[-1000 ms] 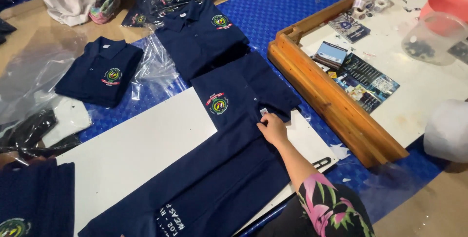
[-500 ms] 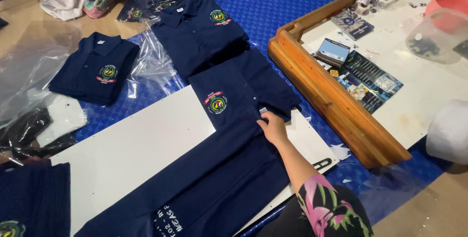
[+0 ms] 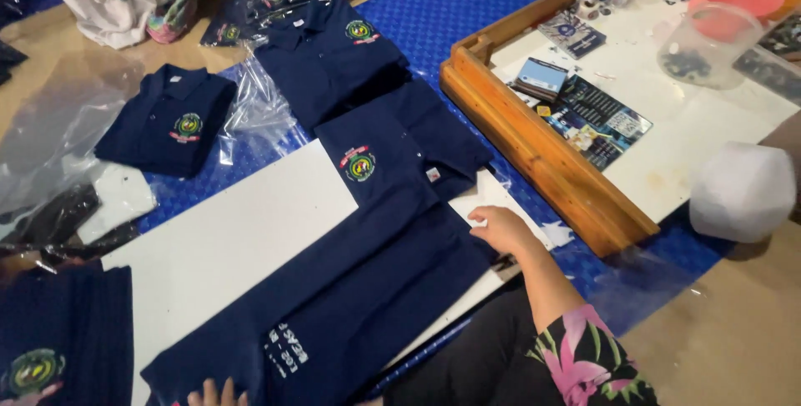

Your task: A person carefully folds a navy blue polo shirt on a low white table, aligning the sleeves and body before completing the fold.

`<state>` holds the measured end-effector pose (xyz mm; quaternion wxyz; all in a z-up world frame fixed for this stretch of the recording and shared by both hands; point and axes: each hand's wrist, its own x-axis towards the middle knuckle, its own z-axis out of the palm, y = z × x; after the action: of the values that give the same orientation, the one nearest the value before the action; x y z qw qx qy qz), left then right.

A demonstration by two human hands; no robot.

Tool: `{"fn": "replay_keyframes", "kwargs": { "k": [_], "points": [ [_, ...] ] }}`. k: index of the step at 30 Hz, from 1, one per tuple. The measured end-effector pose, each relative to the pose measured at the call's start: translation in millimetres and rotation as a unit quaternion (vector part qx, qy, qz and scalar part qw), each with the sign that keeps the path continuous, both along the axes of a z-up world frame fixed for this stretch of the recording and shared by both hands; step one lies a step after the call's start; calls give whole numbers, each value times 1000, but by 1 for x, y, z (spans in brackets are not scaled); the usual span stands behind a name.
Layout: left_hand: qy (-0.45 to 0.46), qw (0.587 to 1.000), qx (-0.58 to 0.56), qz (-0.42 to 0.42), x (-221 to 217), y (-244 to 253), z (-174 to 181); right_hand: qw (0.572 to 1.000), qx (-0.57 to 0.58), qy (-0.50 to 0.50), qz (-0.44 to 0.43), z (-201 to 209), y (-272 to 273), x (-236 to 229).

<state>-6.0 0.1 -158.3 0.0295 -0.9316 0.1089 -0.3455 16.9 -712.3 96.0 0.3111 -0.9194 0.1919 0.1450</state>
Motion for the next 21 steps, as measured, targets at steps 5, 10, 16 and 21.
{"fn": "replay_keyframes", "kwargs": {
  "k": [5, 10, 16, 21],
  "points": [
    [127, 985, -59, -103, -49, -108, 47, 997, -42, 47, 38, 3, 22, -25],
    [159, 961, -122, -190, -96, -205, 131, 998, -49, 46, 1, -32, 22, -15],
    [295, 851, -406, -157, -58, -308, 166, 994, -42, 93, -33, 8, 37, -15],
    [452, 550, -693, -114, 6, -405, 215, 996, 91, -11, 2, -46, 21, 2]
  ]
}}
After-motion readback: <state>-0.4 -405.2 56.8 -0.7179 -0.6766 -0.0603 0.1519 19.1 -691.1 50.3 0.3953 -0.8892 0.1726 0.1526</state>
